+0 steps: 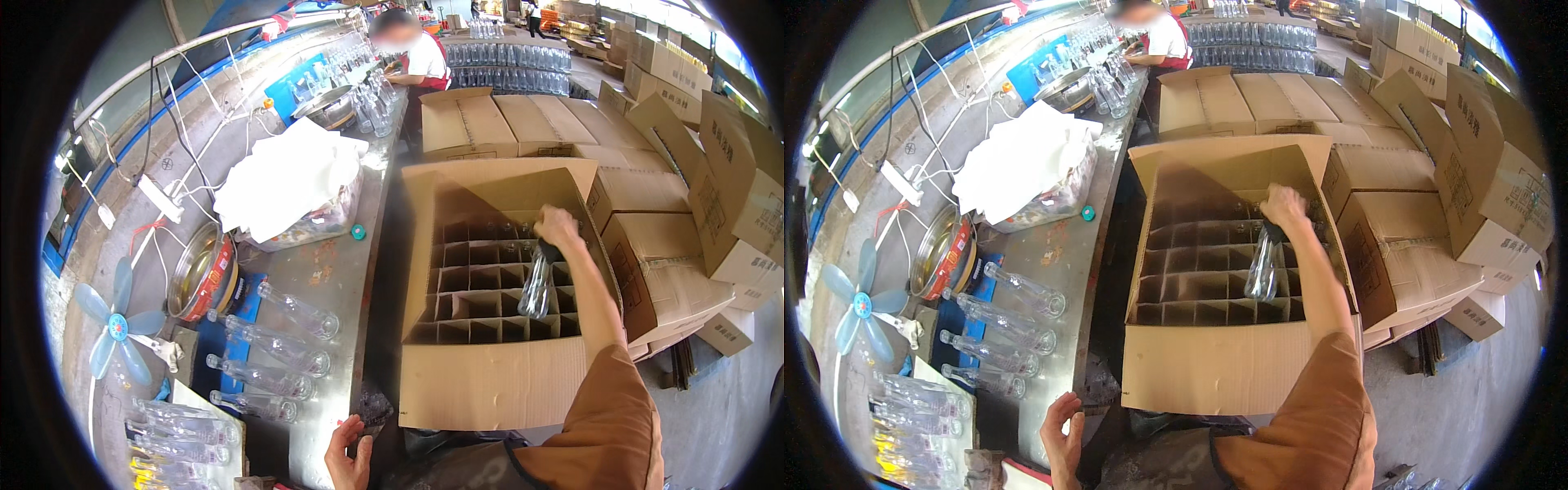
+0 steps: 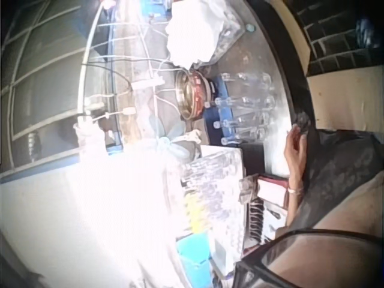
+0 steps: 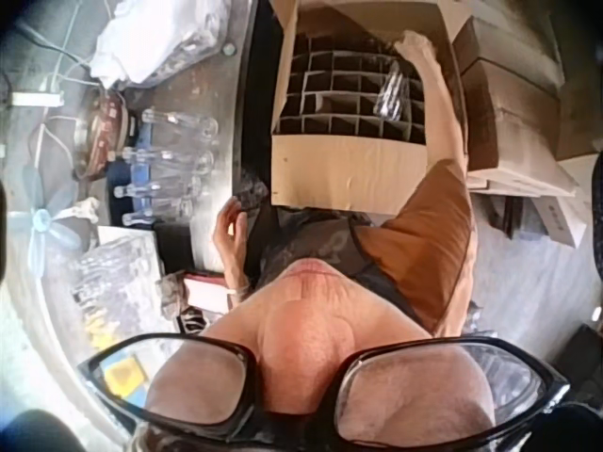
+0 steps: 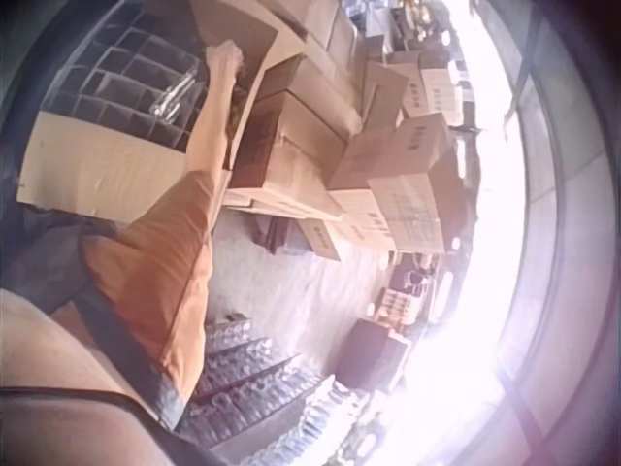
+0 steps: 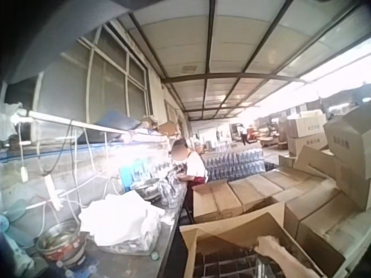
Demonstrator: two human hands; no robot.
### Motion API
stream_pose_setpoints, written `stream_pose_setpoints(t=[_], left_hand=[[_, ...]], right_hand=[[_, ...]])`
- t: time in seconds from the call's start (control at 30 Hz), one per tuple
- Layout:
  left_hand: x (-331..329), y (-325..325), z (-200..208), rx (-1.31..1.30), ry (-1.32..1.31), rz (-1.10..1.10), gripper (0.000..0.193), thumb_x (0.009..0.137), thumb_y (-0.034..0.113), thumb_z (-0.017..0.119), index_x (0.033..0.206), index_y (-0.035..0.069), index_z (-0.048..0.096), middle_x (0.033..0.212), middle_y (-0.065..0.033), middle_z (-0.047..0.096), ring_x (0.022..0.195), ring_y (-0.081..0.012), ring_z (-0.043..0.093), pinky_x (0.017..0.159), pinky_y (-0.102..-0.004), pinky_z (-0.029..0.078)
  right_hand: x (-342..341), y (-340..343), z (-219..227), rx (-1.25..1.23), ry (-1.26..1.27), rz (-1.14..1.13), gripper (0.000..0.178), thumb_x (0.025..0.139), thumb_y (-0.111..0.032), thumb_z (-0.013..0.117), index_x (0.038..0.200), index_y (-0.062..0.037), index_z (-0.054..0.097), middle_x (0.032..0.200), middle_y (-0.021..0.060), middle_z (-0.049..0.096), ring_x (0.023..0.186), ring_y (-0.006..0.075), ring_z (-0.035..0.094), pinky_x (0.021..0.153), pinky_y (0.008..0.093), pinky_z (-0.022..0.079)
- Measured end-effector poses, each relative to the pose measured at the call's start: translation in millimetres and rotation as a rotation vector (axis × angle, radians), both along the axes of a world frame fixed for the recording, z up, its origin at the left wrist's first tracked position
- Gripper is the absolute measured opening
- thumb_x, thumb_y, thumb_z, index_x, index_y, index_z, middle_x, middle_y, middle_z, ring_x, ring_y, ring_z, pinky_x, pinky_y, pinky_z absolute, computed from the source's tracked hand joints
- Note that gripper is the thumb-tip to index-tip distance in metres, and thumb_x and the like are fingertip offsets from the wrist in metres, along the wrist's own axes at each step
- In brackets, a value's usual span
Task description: The person repeatedly picks clear plastic bottles, applies a label to each bottle, and places the labeled bottles into a cardboard box. The person also wipes the bottles with a cloth before labeling.
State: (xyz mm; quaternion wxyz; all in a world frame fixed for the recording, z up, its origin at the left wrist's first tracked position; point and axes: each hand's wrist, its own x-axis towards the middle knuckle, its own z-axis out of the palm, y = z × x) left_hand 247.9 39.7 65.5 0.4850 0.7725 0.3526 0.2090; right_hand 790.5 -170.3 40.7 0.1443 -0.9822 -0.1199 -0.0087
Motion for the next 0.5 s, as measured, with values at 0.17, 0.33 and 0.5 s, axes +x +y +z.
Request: stream_pose_setpoints(t=[0.17,0.33,0.5], left_hand=[[-3,-1,0,0.01,0.041,0.028,0.039,0.088,0.003,0.065,0.126,-0.003,0.06,0.111,-0.0158,0.07,0.101,-0.0206,0.067,0.091,-0.0328,0.052],[-4,0,-6,-0.009,0.052,0.042,0.039,0.087,0.002,0.065,0.125,-0.003,0.061,0.11,-0.0152,0.07,0.1,-0.0196,0.067,0.089,-0.032,0.052],[8,0,-17,-0.002,0.019,-0.033,0.038,0.088,0.002,0.065,0.125,-0.002,0.061,0.111,-0.0144,0.07,0.1,-0.0194,0.067,0.088,-0.0311,0.052]], right_hand=[[59,1,-86,-0.022,0.342,0.013,0.053,0.085,-0.033,0.067,0.13,-0.0056,0.062,0.135,0.0211,0.059,0.123,0.0389,0.058,0.103,0.049,0.047],[63,39,-112,-0.08,0.438,0.048,0.052,0.088,-0.032,0.065,0.133,-0.0071,0.061,0.142,0.018,0.055,0.129,0.0353,0.054,0.105,0.0453,0.046],[71,39,-106,-0.173,0.428,0.084,0.054,0.089,-0.036,0.066,0.133,-0.0051,0.061,0.142,0.019,0.054,0.13,0.036,0.053,0.108,0.0482,0.042]])
